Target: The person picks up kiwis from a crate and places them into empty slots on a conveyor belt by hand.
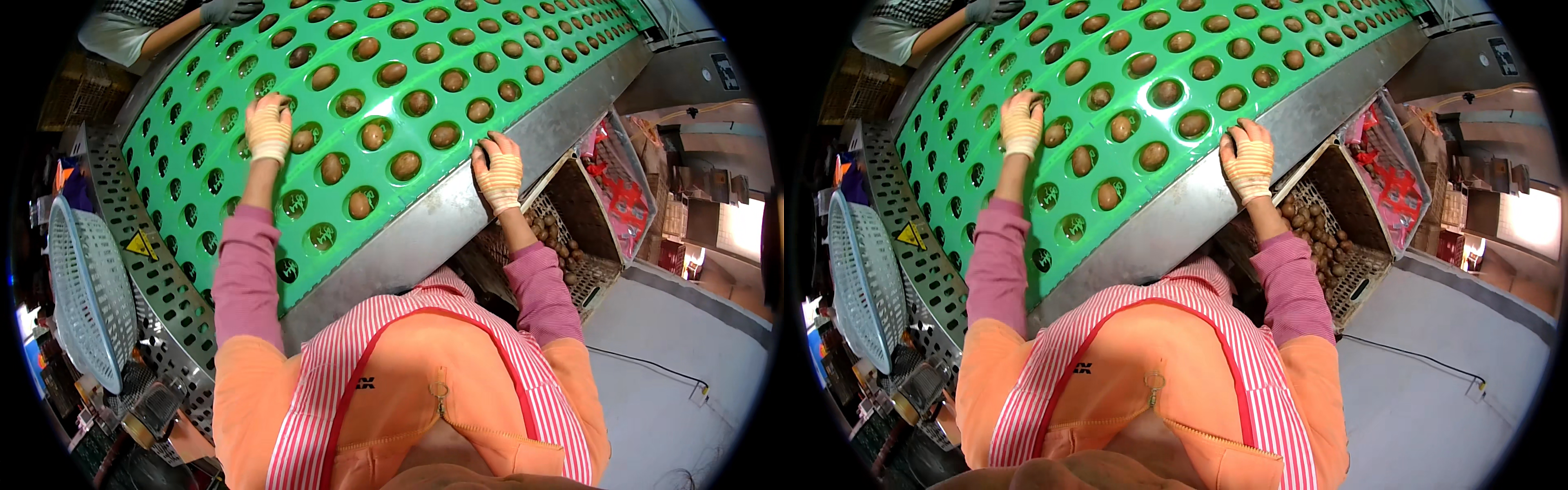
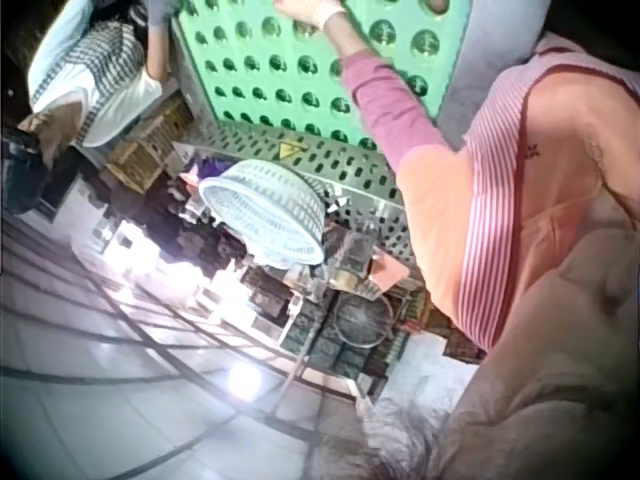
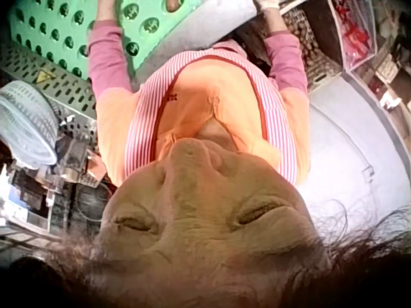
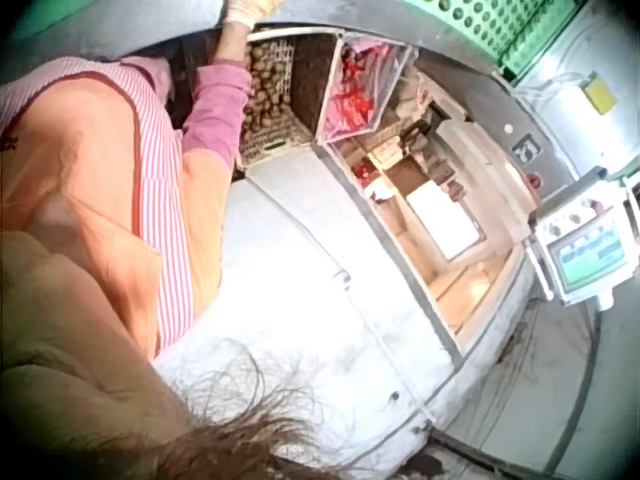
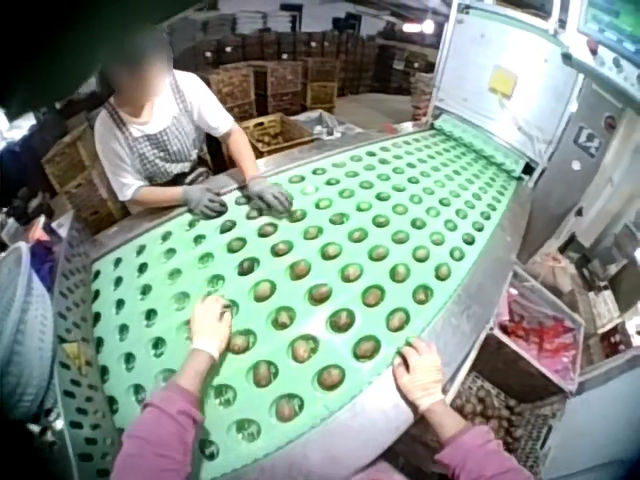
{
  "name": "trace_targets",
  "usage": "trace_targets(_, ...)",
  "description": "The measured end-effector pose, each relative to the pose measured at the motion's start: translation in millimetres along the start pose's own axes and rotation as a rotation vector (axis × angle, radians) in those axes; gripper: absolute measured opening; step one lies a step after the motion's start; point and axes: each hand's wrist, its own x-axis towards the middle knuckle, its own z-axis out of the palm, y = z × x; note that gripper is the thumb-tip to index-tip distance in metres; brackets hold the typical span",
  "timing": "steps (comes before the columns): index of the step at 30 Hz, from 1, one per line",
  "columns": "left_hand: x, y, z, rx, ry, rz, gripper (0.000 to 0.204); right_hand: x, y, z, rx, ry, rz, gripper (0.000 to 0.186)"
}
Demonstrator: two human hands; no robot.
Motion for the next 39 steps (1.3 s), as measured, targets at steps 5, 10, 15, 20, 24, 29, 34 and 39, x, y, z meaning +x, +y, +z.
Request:
trace_targets(5, -15.5, 124.1, -7.1, 0.066, -0.558, 0.012, 0.038, -0.3, -1.0, -4.1, -0.057, -0.004, 0.017, 0.019)
trace_targets(10, -25.4, 117.6, 12.8, -0.07, -0.599, 0.261, 0.034, 1.8, -6.2, -1.9, -0.017, -0.017, 0.023, 0.018)
trace_targets(15, -36.5, 86.5, -34.0, -0.278, -0.303, -0.046, 0.032, 1.4, -1.4, -1.0, 0.007, 0.022, 0.009, 0.018)
trace_targets(20, -66.9, 101.4, -61.4, 0.254, -0.721, -0.127, 0.045, 1.9, 1.3, 0.3, 0.009, 0.036, 0.007, 0.02)
trace_targets(24, -92.9, 83.4, -45.2, 0.198, -0.593, 0.036, 0.04, 0.5, 4.0, 2.1, 0.036, 0.049, 0.012, 0.019)
trace_targets(29, -34.3, 107.2, -52.4, 0.065, -0.565, 0.086, 0.034, -2.7, 3.7, 0.2, 0.029, 0.026, 0.044, 0.02)
trace_targets(34, 35.5, 119.1, -9.3, -0.06, -0.502, -0.253, 0.039, -3.5, 1.3, 0.8, 0.072, -0.018, 0.055, 0.022)
trace_targets(39, 41.3, 108.3, 20.3, 0.054, -0.601, -0.011, 0.037, -2.3, 2.3, 1.5, 0.106, -0.008, 0.062, 0.022)
